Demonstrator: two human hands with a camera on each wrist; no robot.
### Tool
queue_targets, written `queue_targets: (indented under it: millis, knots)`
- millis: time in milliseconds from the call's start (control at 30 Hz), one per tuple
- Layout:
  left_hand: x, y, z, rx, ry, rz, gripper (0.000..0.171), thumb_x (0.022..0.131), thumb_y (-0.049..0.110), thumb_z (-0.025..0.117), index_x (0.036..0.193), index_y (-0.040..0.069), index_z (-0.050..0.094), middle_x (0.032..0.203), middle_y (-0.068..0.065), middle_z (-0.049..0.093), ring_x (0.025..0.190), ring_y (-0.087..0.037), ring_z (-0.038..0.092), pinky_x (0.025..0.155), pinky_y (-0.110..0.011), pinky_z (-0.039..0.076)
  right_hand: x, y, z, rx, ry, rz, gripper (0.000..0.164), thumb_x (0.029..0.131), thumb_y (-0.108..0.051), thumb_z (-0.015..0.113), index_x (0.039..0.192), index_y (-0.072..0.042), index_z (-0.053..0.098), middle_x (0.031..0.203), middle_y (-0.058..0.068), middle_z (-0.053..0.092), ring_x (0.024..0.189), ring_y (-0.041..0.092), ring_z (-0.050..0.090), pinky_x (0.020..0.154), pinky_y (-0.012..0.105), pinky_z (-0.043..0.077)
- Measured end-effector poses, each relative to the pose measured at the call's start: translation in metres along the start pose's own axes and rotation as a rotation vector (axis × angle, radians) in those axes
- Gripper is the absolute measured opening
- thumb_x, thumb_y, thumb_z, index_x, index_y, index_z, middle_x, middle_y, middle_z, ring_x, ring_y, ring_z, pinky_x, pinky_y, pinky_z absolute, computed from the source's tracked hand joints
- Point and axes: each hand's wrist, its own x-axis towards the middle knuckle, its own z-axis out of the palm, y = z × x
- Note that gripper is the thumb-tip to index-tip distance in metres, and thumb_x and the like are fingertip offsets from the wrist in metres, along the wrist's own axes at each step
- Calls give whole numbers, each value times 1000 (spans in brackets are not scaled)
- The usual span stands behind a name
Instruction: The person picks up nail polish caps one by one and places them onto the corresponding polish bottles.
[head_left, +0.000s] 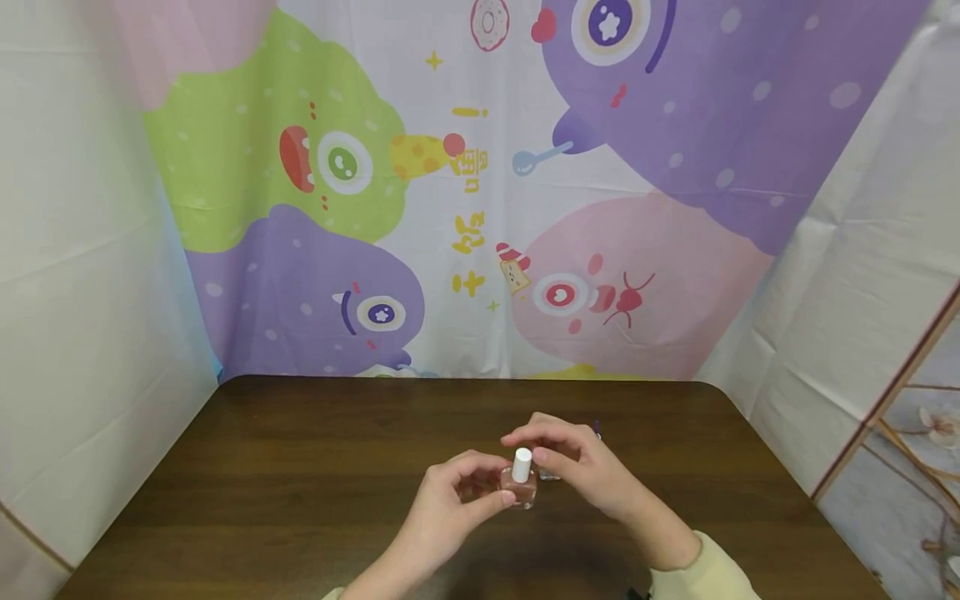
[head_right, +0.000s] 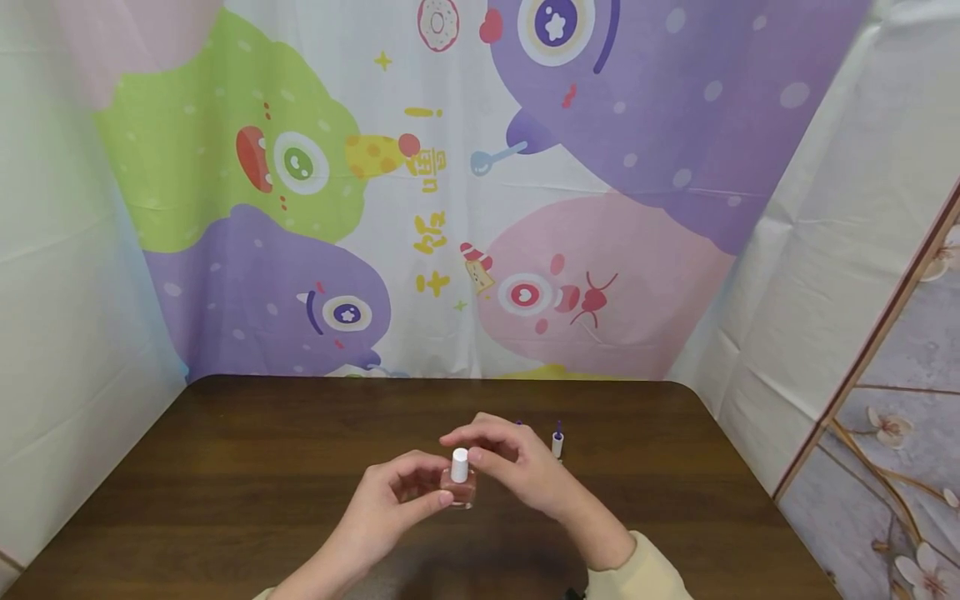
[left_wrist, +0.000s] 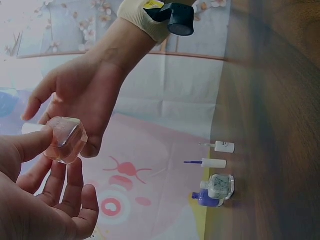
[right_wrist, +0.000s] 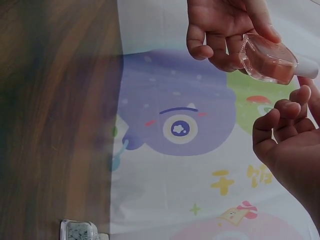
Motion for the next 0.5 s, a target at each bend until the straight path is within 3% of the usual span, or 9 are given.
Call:
queue_targets:
  millis: [500]
  knots:
    - [-1,0,0,-8,-8,-10,26,80,16,75,104,7,68,96,-7,68,84,-9,62,75,-25,52,1,0,2,41,-50,-38,25,95,6,45,112,3,62,91,15,55,86,12,54,64,29,52]
